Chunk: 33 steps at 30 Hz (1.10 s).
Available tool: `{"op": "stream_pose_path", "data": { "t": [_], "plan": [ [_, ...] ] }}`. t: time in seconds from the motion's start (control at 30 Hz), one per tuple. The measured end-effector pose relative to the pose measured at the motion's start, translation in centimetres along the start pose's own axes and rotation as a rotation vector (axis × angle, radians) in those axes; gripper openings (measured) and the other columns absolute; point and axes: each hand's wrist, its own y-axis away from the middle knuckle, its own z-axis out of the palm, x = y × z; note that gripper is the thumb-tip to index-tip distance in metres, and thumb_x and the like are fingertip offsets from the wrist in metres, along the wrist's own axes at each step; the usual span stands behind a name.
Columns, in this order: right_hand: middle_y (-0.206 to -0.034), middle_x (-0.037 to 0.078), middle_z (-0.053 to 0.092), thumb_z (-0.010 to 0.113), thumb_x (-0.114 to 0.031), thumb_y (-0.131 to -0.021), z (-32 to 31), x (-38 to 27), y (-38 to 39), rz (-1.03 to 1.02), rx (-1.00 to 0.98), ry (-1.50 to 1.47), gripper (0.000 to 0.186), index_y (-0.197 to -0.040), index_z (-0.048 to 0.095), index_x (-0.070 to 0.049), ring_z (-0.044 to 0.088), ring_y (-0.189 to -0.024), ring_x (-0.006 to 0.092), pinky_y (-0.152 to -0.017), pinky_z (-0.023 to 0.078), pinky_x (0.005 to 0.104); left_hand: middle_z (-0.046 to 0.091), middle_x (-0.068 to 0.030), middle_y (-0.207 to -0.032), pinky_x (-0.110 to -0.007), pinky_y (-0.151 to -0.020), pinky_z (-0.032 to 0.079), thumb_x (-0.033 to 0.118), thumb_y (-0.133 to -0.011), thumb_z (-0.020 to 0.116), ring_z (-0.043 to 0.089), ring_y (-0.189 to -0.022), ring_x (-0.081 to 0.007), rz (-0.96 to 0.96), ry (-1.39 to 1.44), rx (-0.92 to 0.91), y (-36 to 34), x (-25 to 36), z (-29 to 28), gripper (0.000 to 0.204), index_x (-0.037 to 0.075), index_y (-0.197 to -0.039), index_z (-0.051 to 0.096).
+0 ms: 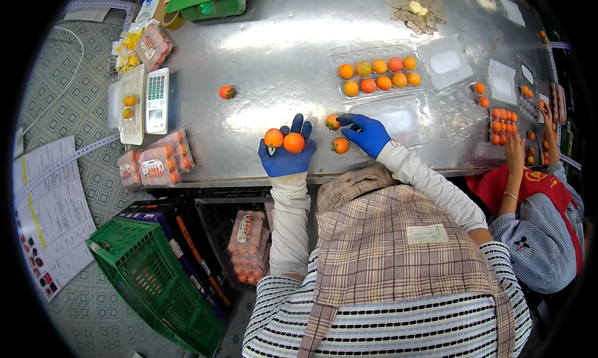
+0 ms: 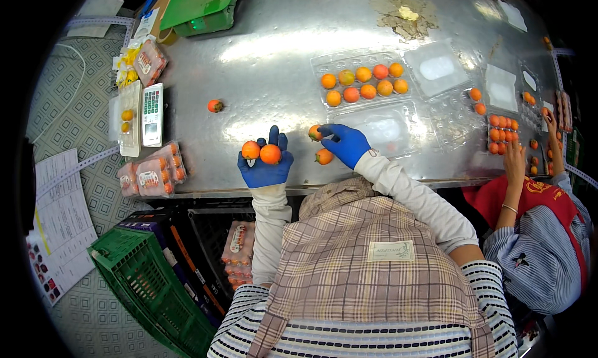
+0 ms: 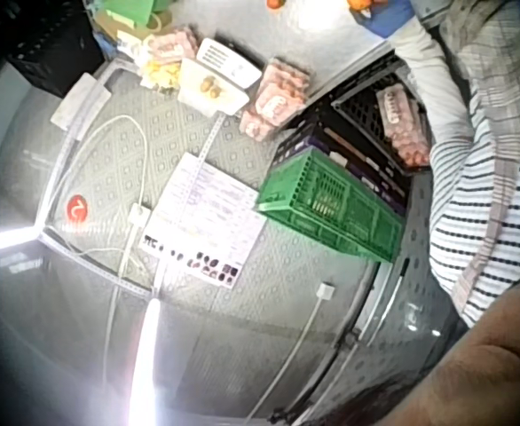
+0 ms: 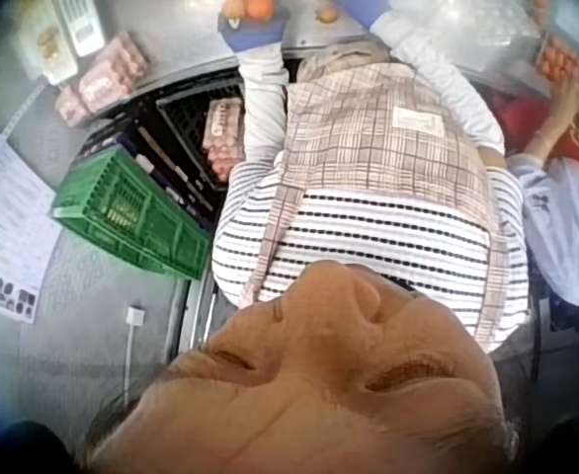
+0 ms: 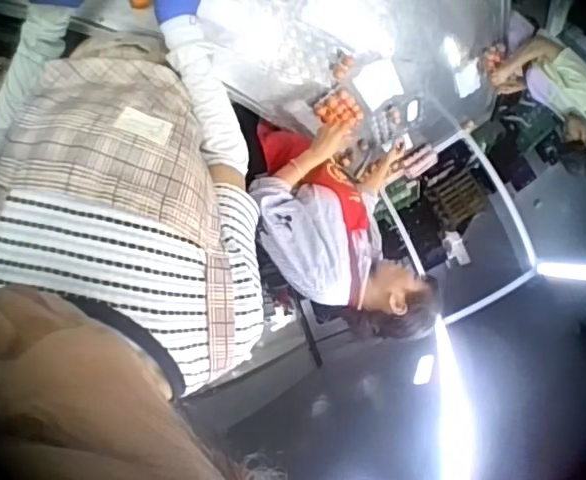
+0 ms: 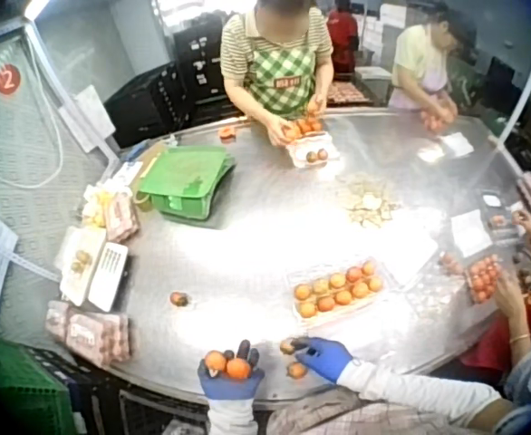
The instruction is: The person picks small orange fruits from a metal table and places them into clear plastic trays. The person arranges the fruits in rows within the trays and then moves the filled trays to a green crate. Other workers are visible in the background performing similar tasks.
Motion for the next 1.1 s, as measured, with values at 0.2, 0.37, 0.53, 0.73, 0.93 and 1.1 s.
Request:
{"op": "stream_pose_path", "data": {
  "t": [0.2,0.37,0.53,0.73,0.93,1.1],
  "plan": [
    [-0.105,0.007,0.066,0.061,-0.017,-0.086,-0.3,0.3,0.5,-0.026,0.030,-0.033,0.036,-0.120,0.058,-0.007,0.063,-0.085,0.0137,-0.078,0.051,0.0264,0.046,-0.0204,-0.132,-0.044,-0.085,0.040,0.045,-0.083,0.048,0.046,-0.116,-0.0347,-0.023,-0.070,0.002,0.3,-0.4,0.5,0.046,0.003,-0.097,0.062],
    [-0.107,0.007,0.065,0.061,-0.016,-0.086,-0.2,0.7,0.6,-0.003,0.018,-0.027,0.036,-0.120,0.057,-0.006,0.063,-0.087,0.0138,-0.080,0.050,0.0265,0.052,-0.0189,-0.126,-0.042,-0.084,0.040,0.045,-0.083,0.049,0.047,-0.113,-0.0331,-0.069,-0.103,-0.061,0.4,-0.3,-0.2,0.046,0.004,-0.094,0.064],
    [-0.104,0.006,0.066,0.061,-0.015,-0.085,-1.8,2.3,0.5,-0.105,0.177,-0.113,0.034,-0.118,0.060,-0.010,0.062,-0.087,0.0144,-0.078,0.049,0.0267,0.054,-0.0175,-0.121,-0.041,-0.090,0.042,0.040,-0.088,0.046,0.051,-0.108,-0.0336,-0.005,-0.351,0.159,-0.3,-0.4,0.6,0.045,0.002,-0.105,0.061],
    [-0.113,0.007,0.062,0.062,-0.011,-0.084,-10.7,9.3,1.4,-0.052,0.614,-0.132,0.036,-0.120,0.059,-0.008,0.059,-0.100,0.0158,-0.085,0.046,0.0275,0.059,-0.0119,-0.113,-0.036,-0.086,0.049,0.014,-0.081,0.065,0.060,-0.098,-0.0243,0.295,-1.640,0.297,-2.3,0.7,-6.9,0.035,0.002,-0.112,0.056],
    [-0.109,0.010,0.061,0.065,-0.014,-0.080,-14.0,13.2,4.0,-0.012,0.753,0.145,0.046,-0.125,0.054,-0.010,0.058,-0.098,0.0203,-0.084,0.047,0.0314,0.062,-0.0142,-0.106,-0.038,-0.085,0.049,0.010,-0.066,0.072,0.060,-0.098,-0.0301,0.587,-2.054,-0.163,-5.4,-3.5,-4.2,0.038,0.005,-0.102,0.062],
    [-0.105,0.015,0.062,0.067,-0.026,-0.078,-12.0,12.0,4.5,0.217,0.647,0.381,0.048,-0.121,0.055,-0.011,0.063,-0.089,0.0269,-0.079,0.049,0.0342,0.062,-0.0107,-0.103,-0.043,-0.088,0.045,0.019,-0.062,0.074,0.055,-0.101,-0.0321,0.593,-2.325,-0.301,-5.9,-6.9,-3.0,0.039,0.009,-0.098,0.065]
  ]
}}
